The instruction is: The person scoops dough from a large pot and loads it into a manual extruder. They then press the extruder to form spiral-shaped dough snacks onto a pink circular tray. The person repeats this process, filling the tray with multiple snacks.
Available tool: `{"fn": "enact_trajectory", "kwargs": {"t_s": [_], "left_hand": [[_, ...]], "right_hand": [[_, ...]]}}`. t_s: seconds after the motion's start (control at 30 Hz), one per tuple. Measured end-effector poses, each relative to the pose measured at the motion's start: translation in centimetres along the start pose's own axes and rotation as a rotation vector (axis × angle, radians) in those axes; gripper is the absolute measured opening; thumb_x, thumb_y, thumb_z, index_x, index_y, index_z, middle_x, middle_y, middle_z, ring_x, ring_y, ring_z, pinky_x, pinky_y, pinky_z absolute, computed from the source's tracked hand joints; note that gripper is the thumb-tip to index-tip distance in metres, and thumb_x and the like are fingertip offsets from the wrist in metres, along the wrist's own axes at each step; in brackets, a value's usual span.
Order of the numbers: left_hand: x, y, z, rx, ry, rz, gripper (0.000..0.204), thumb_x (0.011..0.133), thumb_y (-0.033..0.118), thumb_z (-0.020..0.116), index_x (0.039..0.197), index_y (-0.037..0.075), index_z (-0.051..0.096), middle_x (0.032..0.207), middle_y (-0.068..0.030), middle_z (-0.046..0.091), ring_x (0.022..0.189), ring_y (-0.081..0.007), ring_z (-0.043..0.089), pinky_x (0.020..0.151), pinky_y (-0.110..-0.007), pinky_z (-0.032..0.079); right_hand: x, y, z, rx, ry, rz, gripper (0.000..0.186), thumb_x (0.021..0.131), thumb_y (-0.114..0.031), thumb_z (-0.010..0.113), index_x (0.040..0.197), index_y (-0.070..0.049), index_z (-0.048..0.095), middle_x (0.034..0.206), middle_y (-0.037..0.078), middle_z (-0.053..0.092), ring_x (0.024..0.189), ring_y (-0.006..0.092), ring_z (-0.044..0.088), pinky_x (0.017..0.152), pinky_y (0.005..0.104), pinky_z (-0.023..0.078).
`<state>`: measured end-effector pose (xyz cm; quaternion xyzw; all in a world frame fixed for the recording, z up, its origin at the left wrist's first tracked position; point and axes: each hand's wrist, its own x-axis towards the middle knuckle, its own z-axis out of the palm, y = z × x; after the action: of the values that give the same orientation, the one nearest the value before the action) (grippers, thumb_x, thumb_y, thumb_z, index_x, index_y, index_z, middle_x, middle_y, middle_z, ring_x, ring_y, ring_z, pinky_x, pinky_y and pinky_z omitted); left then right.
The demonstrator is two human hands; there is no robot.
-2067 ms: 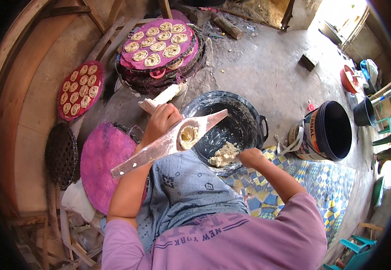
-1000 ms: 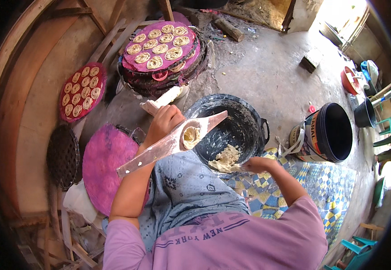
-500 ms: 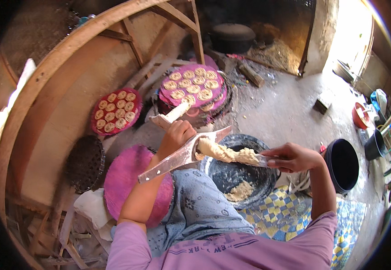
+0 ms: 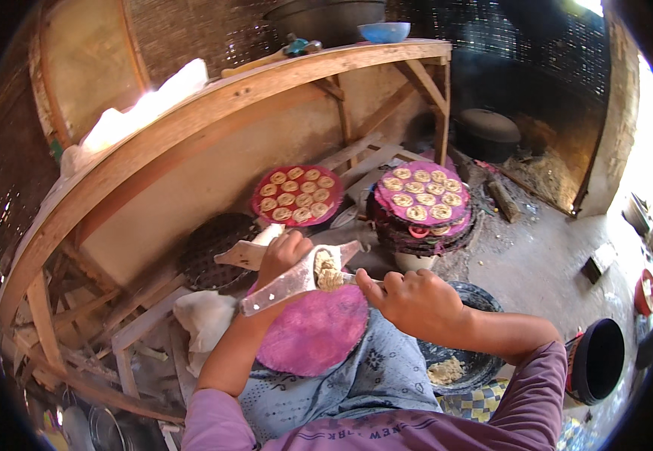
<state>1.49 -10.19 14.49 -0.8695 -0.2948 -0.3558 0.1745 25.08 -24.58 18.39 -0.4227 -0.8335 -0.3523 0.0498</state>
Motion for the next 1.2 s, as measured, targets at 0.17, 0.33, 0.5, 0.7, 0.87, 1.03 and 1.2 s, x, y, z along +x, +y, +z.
{"fn": "enact_trajectory", "kwargs": {"t_s": [0.17,0.33,0.5,0.7,0.87,1.03,1.2], "left_hand": [[-5.2,-4.2,-4.1,0.352,0.140,-0.113,0.025,0.069,0.025,0.072,0.074,0.009,0.053,0.075,-0.0083,0.049,0.078,-0.0292,0.054,0.066,-0.043,0.046],[-7.2,-3.8,-5.8,0.303,0.261,-0.232,0.026,0.067,0.026,0.077,0.080,0.010,0.060,0.084,-0.0063,0.056,0.087,-0.0283,0.056,0.081,-0.044,0.047],[-6.7,-3.3,-5.7,0.322,0.260,-0.309,0.019,0.072,0.020,0.071,0.082,0.007,0.060,0.080,-0.0106,0.057,0.081,-0.0315,0.057,0.073,-0.044,0.049],[-7.4,-4.1,-6.2,0.447,0.224,-0.240,0.021,0.066,0.016,0.071,0.077,0.008,0.054,0.076,-0.0096,0.048,0.078,-0.0294,0.053,0.064,-0.044,0.047],[-5.9,-3.0,-5.0,0.525,0.244,-0.210,0.025,0.065,0.019,0.073,0.078,0.010,0.054,0.077,-0.0089,0.048,0.080,-0.0290,0.052,0.067,-0.044,0.046],[-6.1,-3.5,-4.4,0.298,0.182,-0.266,0.030,0.062,0.018,0.075,0.086,0.008,0.059,0.084,-0.0086,0.053,0.085,-0.0316,0.054,0.070,-0.045,0.046],[-14.2,-6.0,-8.1,0.200,0.122,-0.774,0.047,0.077,0.007,0.067,0.122,0.001,0.054,0.120,-0.0131,0.059,0.112,-0.0269,0.054,0.100,-0.037,0.040]], "right_hand": [[0.9,0.2,-1.8,0.304,0.024,0.069,0.044,0.081,-0.016,0.062,0.124,-0.012,0.061,0.068,0.003,0.056,0.057,0.0163,0.061,0.049,0.0327,0.047],[5.9,-4.5,2.3,1.117,0.388,0.302,0.048,0.083,-0.002,0.060,0.130,-0.011,0.058,0.069,0.014,0.058,0.059,0.0339,0.061,0.056,0.0422,0.049],[7.1,-11.0,6.0,1.266,0.311,0.311,0.062,0.088,-0.001,0.053,0.146,-0.017,0.038,0.096,0.023,0.060,0.078,0.0430,0.061,0.067,0.0491,0.048],[3.8,-9.4,5.9,1.497,-0.026,0.445,0.046,0.095,-0.009,0.052,0.141,-0.010,0.045,0.088,0.028,0.064,0.077,0.0372,0.068,0.067,0.0391,0.052],[3.4,-9.7,6.4,1.531,-0.029,0.512,0.042,0.097,-0.013,0.053,0.138,-0.006,0.048,0.073,0.028,0.059,0.059,0.0253,0.061,0.062,0.0366,0.049],[0.4,-8.1,6.4,1.841,-0.250,0.482,0.041,0.102,-0.019,0.048,0.141,-0.006,0.046,0.076,-0.003,0.050,0.064,0.0069,0.048,0.056,0.0235,0.043],[-11.1,-1.4,10.4,1.496,-0.221,0.915,0.038,0.098,-0.015,0.050,0.134,-0.003,0.051,0.073,0.005,0.054,0.064,0.0095,0.051,0.059,0.0278,0.046]]}}
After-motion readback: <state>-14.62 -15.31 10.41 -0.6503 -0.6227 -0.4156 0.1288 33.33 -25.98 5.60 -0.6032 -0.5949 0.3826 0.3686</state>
